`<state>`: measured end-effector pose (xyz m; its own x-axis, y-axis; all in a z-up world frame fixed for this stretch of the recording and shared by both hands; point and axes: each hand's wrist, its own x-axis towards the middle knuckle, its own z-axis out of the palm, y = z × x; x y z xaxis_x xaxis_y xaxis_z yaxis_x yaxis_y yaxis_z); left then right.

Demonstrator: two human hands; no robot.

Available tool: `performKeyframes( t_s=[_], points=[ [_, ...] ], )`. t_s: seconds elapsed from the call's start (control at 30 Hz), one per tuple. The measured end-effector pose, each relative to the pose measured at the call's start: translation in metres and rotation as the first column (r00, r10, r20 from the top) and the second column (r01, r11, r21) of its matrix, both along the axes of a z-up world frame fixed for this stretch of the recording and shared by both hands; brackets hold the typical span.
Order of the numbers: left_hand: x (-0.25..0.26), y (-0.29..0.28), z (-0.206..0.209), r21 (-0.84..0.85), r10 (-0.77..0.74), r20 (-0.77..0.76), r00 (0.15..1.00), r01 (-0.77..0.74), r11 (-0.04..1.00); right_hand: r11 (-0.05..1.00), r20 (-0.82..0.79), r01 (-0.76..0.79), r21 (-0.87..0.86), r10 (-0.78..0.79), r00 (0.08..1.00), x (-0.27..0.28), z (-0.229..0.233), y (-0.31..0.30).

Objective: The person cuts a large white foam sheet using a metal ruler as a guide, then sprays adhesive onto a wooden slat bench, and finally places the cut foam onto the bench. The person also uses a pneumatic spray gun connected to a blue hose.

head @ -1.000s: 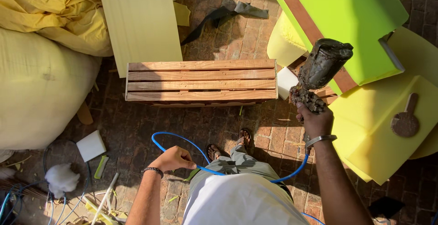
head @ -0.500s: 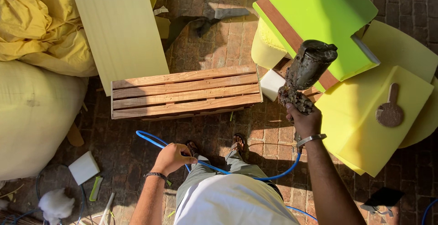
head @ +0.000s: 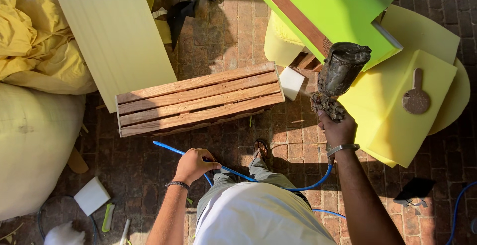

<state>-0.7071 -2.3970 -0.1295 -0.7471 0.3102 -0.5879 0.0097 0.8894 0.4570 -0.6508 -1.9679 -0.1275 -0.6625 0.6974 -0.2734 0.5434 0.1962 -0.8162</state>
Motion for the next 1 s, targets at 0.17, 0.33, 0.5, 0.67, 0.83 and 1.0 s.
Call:
performKeyframes(
  t_s=[0.17, 0.33, 0.5, 0.67, 0.83, 1.0],
  points=[
    [0.002, -0.003, -0.003, -0.052, -0.027, 0.034, 0.999, 0.029, 0.998, 0.998, 0.179, -0.043, -0.034, 0.049, 0.983, 0.025, -0.006, -0.002],
    [0.005, -0.007, -0.005, -0.024, -0.023, 0.037, 0.999, 0.024, 0.999, 0.993, 0.011, -0.035, -0.117, 0.036, 0.999, 0.028, -0.004, -0.007],
    [0.011, -0.009, -0.006, -0.006, -0.027, 0.01, 1.0, 0.027, 1.0, 0.997, 0.013, -0.006, -0.082, 0.007, 1.0, 0.03, 0.001, -0.015],
    [0.015, -0.01, -0.006, -0.004, -0.016, 0.03, 0.999, 0.017, 1.0, 0.999, 0.067, -0.001, -0.043, 0.003, 0.998, 0.042, 0.004, -0.018],
    [0.014, -0.006, -0.007, 0.0, -0.013, 0.009, 1.0, 0.013, 1.0, 0.993, 0.127, -0.004, -0.117, 0.019, 0.992, 0.052, 0.006, -0.018],
    [0.013, 0.001, -0.009, -0.006, -0.046, -0.005, 0.999, 0.046, 0.999, 0.998, 0.193, -0.054, 0.029, 0.047, 0.98, 0.061, 0.008, -0.017]
  ],
)
